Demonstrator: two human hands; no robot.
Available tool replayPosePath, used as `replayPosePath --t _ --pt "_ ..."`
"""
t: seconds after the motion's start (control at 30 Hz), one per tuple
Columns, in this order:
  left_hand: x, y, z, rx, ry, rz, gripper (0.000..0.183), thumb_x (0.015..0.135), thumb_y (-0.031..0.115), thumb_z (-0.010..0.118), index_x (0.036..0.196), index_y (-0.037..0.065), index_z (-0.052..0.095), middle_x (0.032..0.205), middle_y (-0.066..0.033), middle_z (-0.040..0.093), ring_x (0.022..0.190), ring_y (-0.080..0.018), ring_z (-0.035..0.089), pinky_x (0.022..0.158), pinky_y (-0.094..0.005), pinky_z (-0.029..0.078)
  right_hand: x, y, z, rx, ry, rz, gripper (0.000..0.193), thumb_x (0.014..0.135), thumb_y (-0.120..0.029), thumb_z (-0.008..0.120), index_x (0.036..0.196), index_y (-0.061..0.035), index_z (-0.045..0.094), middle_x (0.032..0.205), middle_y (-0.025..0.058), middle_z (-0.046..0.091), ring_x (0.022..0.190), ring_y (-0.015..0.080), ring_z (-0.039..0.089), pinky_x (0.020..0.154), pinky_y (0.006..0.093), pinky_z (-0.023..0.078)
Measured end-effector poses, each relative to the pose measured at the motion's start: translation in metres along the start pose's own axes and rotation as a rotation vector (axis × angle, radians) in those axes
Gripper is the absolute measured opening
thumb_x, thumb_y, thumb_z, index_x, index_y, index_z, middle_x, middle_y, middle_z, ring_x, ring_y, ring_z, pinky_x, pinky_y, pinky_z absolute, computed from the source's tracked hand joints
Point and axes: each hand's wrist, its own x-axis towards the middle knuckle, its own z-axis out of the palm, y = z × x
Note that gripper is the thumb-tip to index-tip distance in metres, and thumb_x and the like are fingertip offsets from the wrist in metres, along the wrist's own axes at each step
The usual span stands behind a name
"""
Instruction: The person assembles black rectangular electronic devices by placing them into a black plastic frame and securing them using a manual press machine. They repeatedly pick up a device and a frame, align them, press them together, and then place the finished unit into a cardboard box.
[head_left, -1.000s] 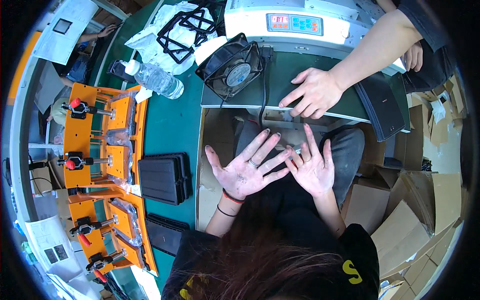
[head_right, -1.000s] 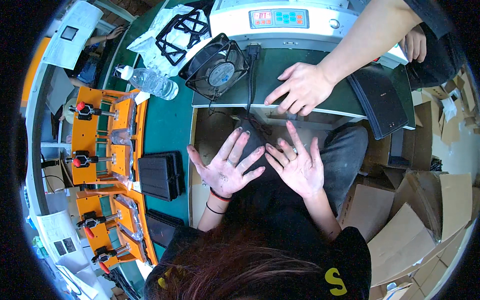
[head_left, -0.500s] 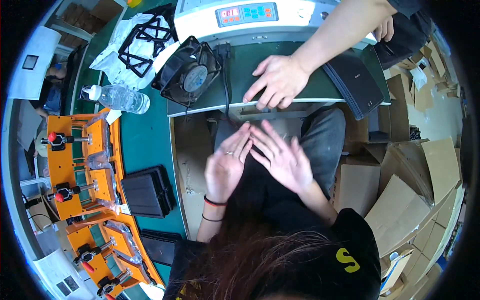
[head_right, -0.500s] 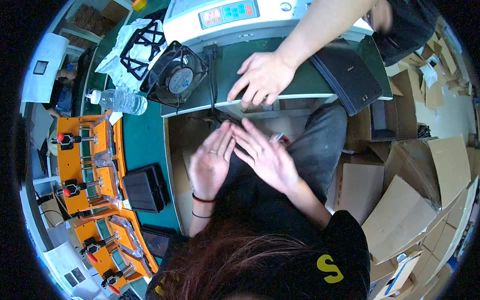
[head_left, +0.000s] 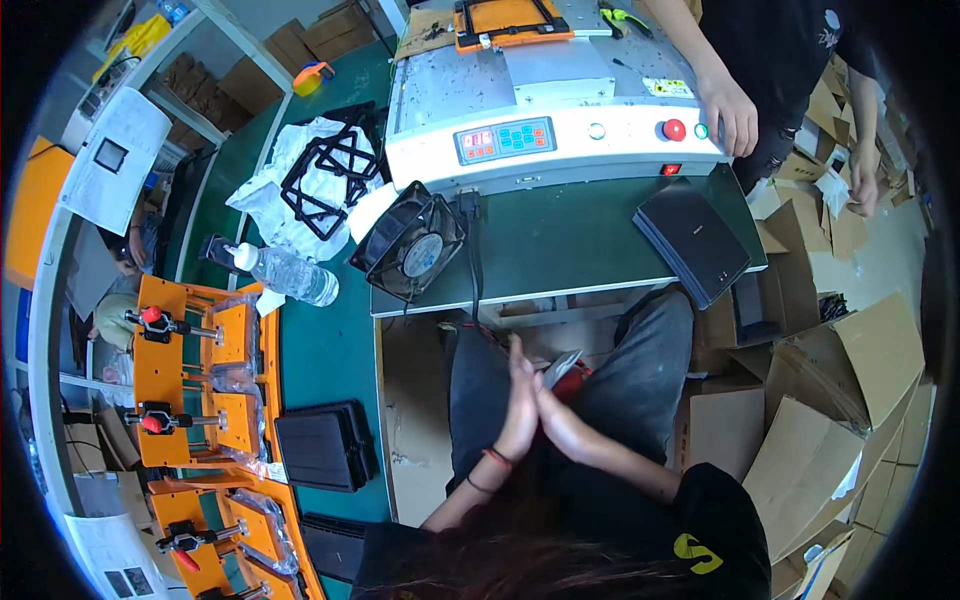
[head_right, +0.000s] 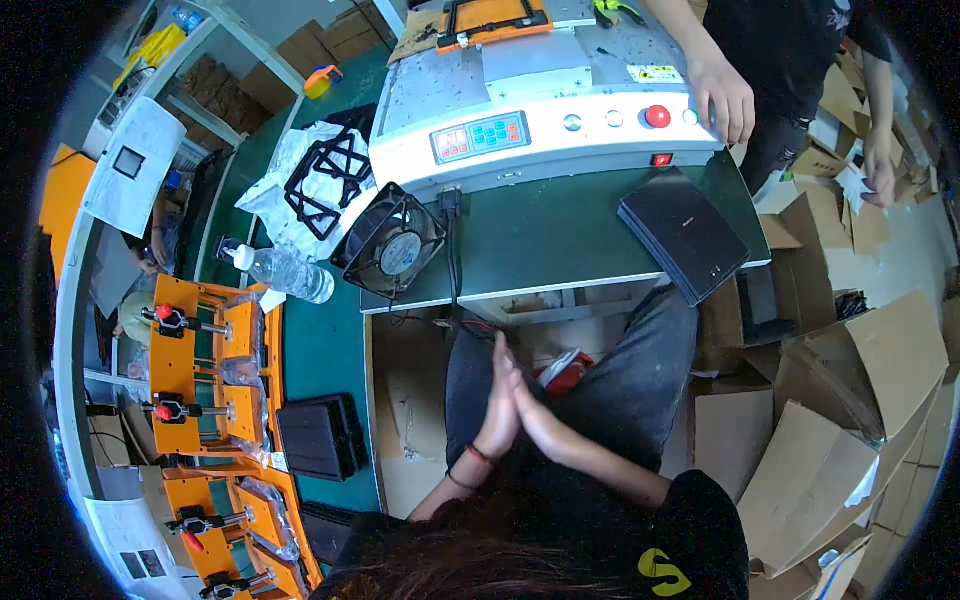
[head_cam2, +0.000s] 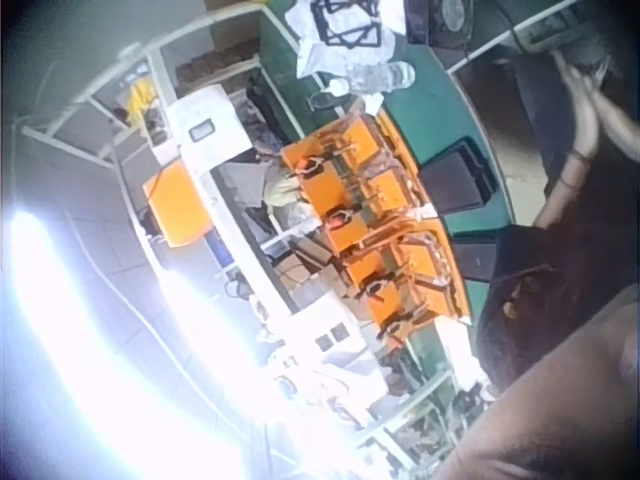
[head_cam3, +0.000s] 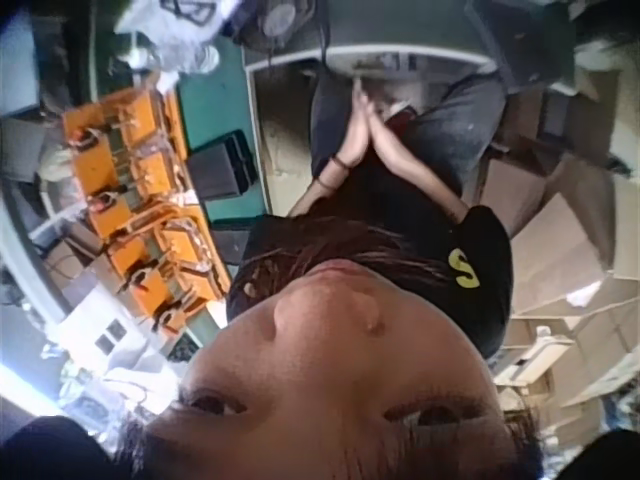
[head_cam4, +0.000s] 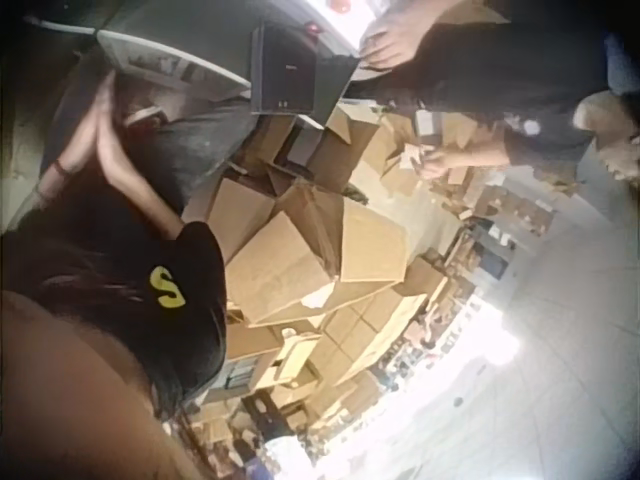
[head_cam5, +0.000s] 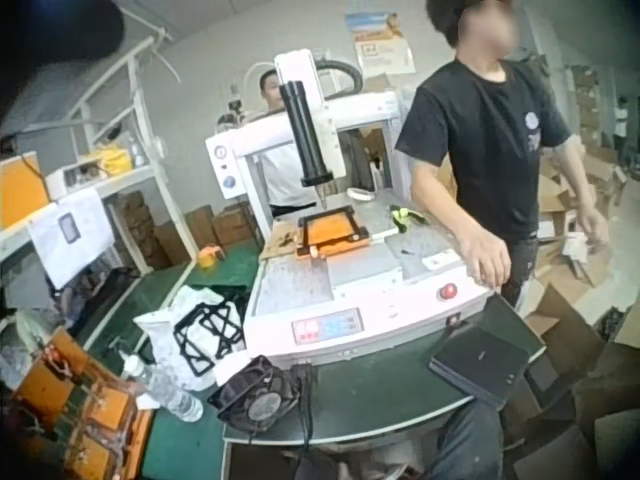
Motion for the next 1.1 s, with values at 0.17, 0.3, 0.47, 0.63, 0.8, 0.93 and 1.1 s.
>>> replayPosePath --t 0.17,0.3,0.47,0.63,0.8,0.93,1.1 --pt "0.001 0.010 0.006 -0.492 -0.318 -0.027 0.062 0.097 0.048 0.024 0.146 0.009 0.020 0.152 -0.0087 0.020 0.139 -0.0271 0.019 0.112 -0.0409 0.019 -0.004 -0.036 0.003 -0.979 -0.030 -0.454 0.048 0.101 -0.030 0.025 0.145 -0.0108 0.027 0.151 0.0167 0.017 0.142 0.0283 0.010 0.113 0.0435 0.007" --pt "-0.028 0.086 0.066 -0.180 -0.377 -0.031 0.060 0.099 0.042 0.022 0.145 0.004 0.020 0.152 -0.0106 0.020 0.141 -0.0252 0.014 0.114 -0.0363 0.006 0.023 -0.011 -0.055 -0.121 0.234 -0.010 0.059 0.099 -0.046 0.028 0.146 -0.0115 0.023 0.149 0.0068 0.026 0.138 0.0208 0.021 0.108 0.0385 0.024" --pt "0.023 0.044 0.037 1.034 -0.016 0.645 0.035 0.095 0.018 0.032 0.114 0.005 0.058 0.132 -0.0116 0.050 0.130 -0.0288 0.036 0.109 -0.0539 0.005 -0.019 -0.057 -0.009 0.282 -0.051 -0.168 0.080 0.092 -0.062 0.024 0.147 -0.0047 0.013 0.153 0.0082 0.014 0.138 0.0203 0.021 0.112 0.0369 0.018" --pt "0.047 0.031 -0.031 1.153 -0.164 0.167 0.037 0.097 0.029 0.038 0.110 -0.001 0.056 0.106 -0.0232 0.060 0.100 -0.0409 0.056 0.084 -0.0446 0.045 -0.073 -0.189 -0.043 -1.165 0.363 -0.709 0.057 0.085 -0.041 0.053 0.129 -0.0051 0.046 0.141 0.0205 0.034 0.125 0.0340 0.038 0.103 0.0442 0.028" --pt "0.038 0.013 -0.020 1.051 -0.612 0.013 0.038 0.096 0.033 0.044 0.115 0.001 0.053 0.103 -0.0226 0.063 0.101 -0.0381 0.058 0.086 -0.0409 0.046 -0.070 -0.235 -0.102 -1.756 0.992 -0.490 0.063 0.074 -0.036 0.070 0.130 -0.0143 0.049 0.134 0.0220 0.040 0.123 0.0387 0.038 0.102 0.0476 0.030" --pt "0.028 0.011 -0.014 0.970 -0.627 -0.008 0.041 0.096 0.033 0.045 0.117 -0.001 0.052 0.109 -0.0224 0.061 0.106 -0.0360 0.057 0.089 -0.0380 0.045 -0.067 -0.236 -0.117 -1.680 0.871 -0.298 0.069 0.073 -0.042 0.071 0.132 -0.0157 0.047 0.134 0.0236 0.038 0.125 0.0399 0.036 0.105 0.0490 0.028" --pt "0.026 0.023 -0.023 0.983 -0.610 -0.010 0.038 0.096 0.029 0.047 0.117 -0.002 0.052 0.116 -0.0224 0.058 0.109 -0.0358 0.056 0.091 -0.0380 0.044 -0.076 -0.236 -0.113 -1.744 0.829 -0.285 0.070 0.072 -0.042 0.072 0.133 -0.0173 0.047 0.136 0.0238 0.038 0.125 0.0395 0.037 0.105 0.0475 0.029"
